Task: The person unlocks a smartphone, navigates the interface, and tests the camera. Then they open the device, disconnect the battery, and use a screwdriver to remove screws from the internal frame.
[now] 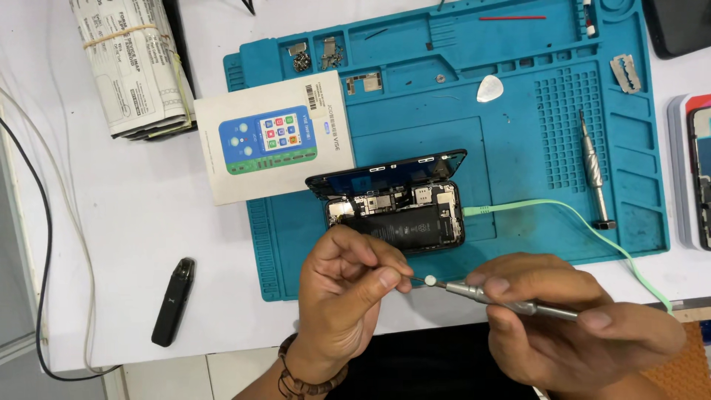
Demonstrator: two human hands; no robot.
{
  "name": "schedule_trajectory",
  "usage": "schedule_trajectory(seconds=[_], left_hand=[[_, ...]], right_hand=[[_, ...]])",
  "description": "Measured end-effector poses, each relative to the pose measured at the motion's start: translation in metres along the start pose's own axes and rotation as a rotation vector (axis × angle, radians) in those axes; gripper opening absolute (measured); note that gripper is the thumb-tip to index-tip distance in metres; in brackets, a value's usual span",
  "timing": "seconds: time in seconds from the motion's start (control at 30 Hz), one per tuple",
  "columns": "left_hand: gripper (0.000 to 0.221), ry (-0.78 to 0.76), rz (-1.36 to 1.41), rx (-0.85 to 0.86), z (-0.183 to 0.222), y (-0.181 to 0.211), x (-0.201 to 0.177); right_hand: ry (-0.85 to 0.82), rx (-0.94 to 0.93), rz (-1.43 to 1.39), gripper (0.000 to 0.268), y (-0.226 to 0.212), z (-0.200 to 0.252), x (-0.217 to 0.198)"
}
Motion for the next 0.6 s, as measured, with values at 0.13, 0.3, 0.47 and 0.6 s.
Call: schedule_trajectory(seconds=[0.13,0.3,0.47,0.6], left_hand=[[0.021,0.002,-0.016,0.000,-0.0004,0.0019,0.0016],[0.021,-0.012,-0.093,0.058,-0.0008,0.0043,0.0028],[0.021,0.007,-0.091,0.066,-0.0004,0.0021,0.0019],[0.021,0.017,-0.093,0.068,-0.0006,0.0007,0.0000]], right_hand=[[-0.001,0.040,0.039,0.053,-0.0037,-0.0029,-0.0003],[-0.033,0.021,0.042,0.054,-0.0034,-0.0061,-0.0002],[-0.027,0.037,0.044,0.052,-0.0011,-0.0057,0.0021],[-0.008,0.041,0.042,0.050,0.0024,-0.0054,0.0054]])
Point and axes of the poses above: each hand's wrist, its own z-axis away from the middle knuckle, its own x-axis out of the palm, y = z × x, the point moved 3 cm from there along -z, towards the middle knuckle, and after that the axes turned 10 degrees about z, right-handed, at the moved point
